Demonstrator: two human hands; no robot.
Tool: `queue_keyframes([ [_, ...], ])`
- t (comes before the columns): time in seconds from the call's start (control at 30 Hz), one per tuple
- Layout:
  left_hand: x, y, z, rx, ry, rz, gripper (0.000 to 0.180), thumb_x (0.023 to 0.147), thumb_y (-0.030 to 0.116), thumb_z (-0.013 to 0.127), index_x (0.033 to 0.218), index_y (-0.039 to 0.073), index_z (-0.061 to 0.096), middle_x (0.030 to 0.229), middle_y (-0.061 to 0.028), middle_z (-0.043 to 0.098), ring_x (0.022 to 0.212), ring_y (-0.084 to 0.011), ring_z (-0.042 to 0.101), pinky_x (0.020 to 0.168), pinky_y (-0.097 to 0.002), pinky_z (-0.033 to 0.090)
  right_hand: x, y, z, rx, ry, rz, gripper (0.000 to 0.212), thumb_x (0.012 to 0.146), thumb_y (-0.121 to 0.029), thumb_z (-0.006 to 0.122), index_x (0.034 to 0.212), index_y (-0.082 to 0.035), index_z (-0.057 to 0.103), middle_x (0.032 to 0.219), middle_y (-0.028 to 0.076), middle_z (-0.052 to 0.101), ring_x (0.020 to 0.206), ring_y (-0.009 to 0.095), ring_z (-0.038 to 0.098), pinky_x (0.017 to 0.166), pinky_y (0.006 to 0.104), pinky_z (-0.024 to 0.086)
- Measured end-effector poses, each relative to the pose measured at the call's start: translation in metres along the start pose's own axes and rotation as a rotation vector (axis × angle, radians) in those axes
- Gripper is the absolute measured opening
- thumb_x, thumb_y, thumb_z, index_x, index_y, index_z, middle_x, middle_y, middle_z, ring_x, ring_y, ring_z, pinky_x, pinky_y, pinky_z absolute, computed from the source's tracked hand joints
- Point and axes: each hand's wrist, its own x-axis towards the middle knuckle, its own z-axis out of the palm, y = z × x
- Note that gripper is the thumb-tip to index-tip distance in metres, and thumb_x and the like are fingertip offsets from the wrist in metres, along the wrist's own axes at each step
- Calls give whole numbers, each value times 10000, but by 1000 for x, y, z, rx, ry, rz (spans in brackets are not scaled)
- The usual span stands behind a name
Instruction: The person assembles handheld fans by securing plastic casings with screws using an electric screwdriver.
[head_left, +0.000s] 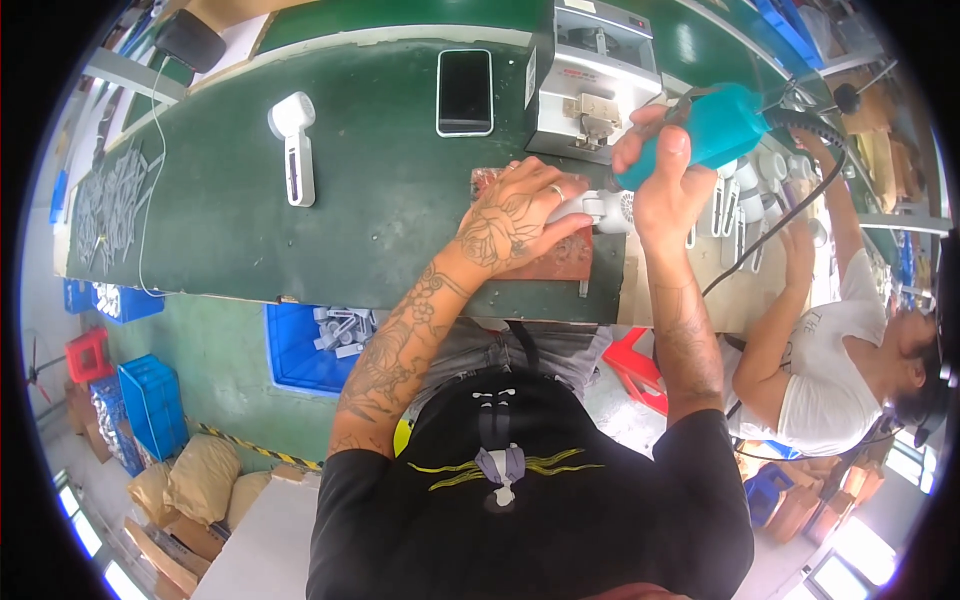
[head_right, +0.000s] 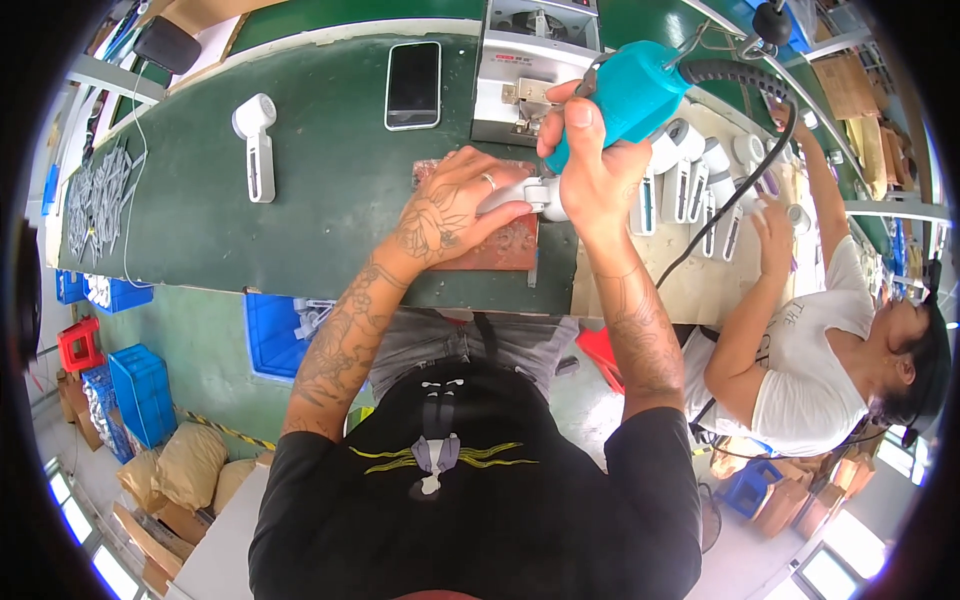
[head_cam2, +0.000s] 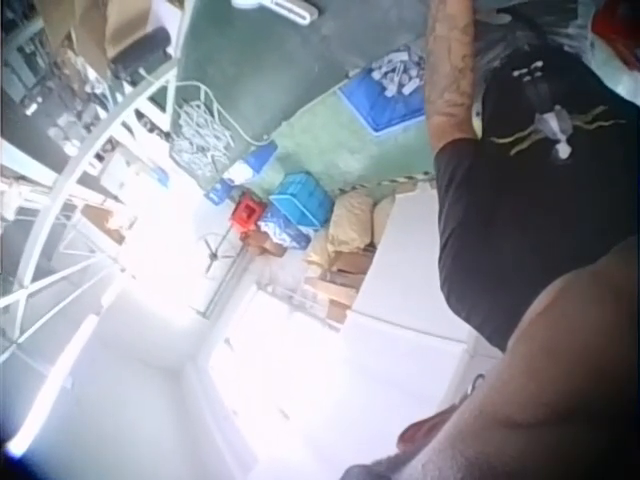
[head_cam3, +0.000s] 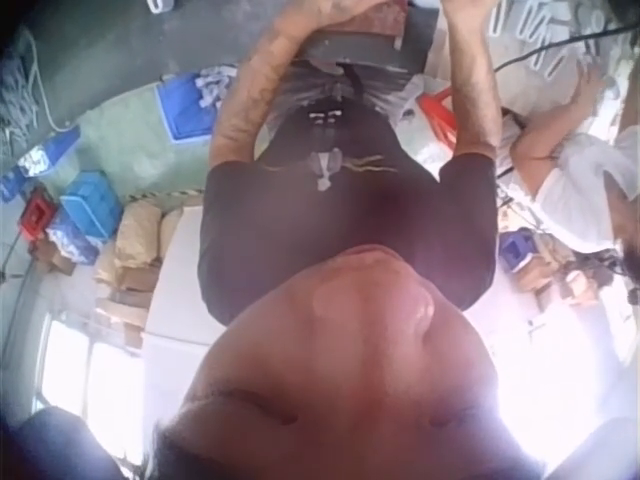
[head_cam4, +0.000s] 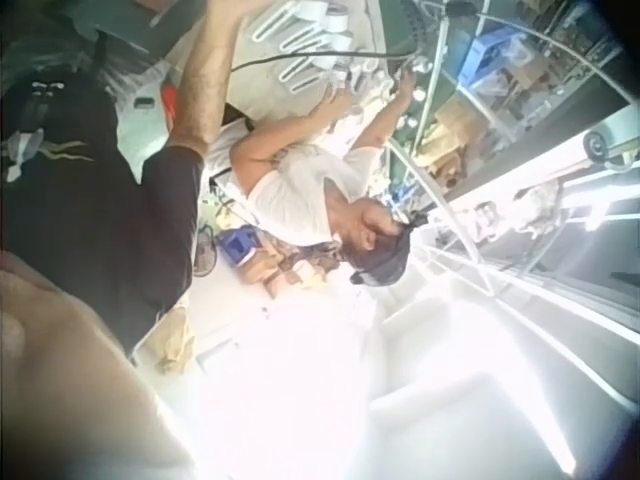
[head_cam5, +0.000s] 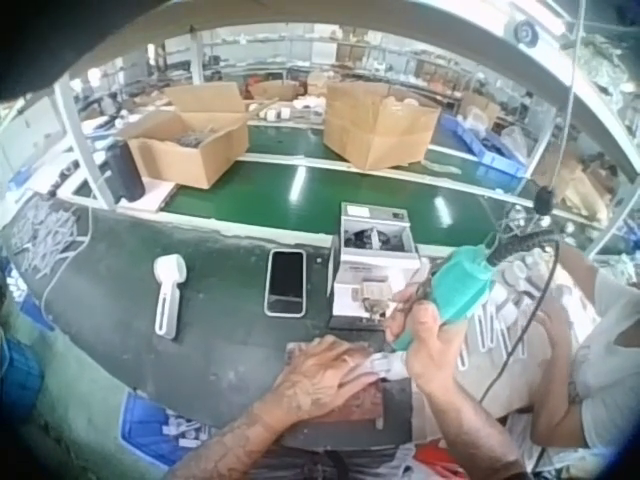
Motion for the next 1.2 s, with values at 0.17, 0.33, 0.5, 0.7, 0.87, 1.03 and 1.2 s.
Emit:
queue_keyframes([
  [0.17,1,2,-1,-21,-49,-41,411,910,343,716,1253,117,696,1095,-75,683,1057,-279,606,956,-418,503,-4,5,-4,44,12,-2,369,1028,-343,620,1047,26,620,719,38,603,626,123,592,552,261,462],
  [0.33,0,-1,3,22,3,16,392,930,377,688,1210,103,670,1054,-88,664,1023,-296,608,948,-450,503,-8,10,0,13,-9,68,482,1027,-441,582,1012,40,557,713,84,561,605,194,556,568,325,467],
  [0.5,1,3,1,65,-22,-7,396,945,385,667,1221,102,659,1097,-100,656,1077,-316,603,983,-488,484,-8,16,-3,-15,-14,65,471,1036,-443,566,975,24,553,707,78,559,611,192,560,574,326,468],
  [0.7,0,3,2,88,-21,-14,405,941,382,670,1228,98,660,1117,-114,649,1073,-333,595,973,-475,483,-6,10,1,-52,7,98,493,1047,-457,539,1004,33,576,708,69,563,616,182,567,574,317,470],
  [0.87,-2,3,-1,29,-6,-10,376,942,326,673,1260,126,658,1120,-120,645,1040,-350,592,978,-473,483,25,7,9,-13,68,-87,518,1056,-455,526,1058,59,589,725,63,585,633,177,586,590,303,472],
  [1.03,-2,0,-2,-37,-36,-12,333,940,213,630,1264,138,655,1105,-132,643,1031,-356,592,997,-471,478,46,25,25,52,68,-226,348,1046,-320,594,958,16,625,671,40,608,603,131,586,571,273,446],
  [1.2,-2,-1,2,-12,-1,7,334,934,216,632,1258,137,658,1104,-129,644,1028,-354,595,991,-471,482,43,27,18,-108,4,-83,418,1068,-398,523,981,3,603,711,56,609,635,156,590,599,292,470],
])
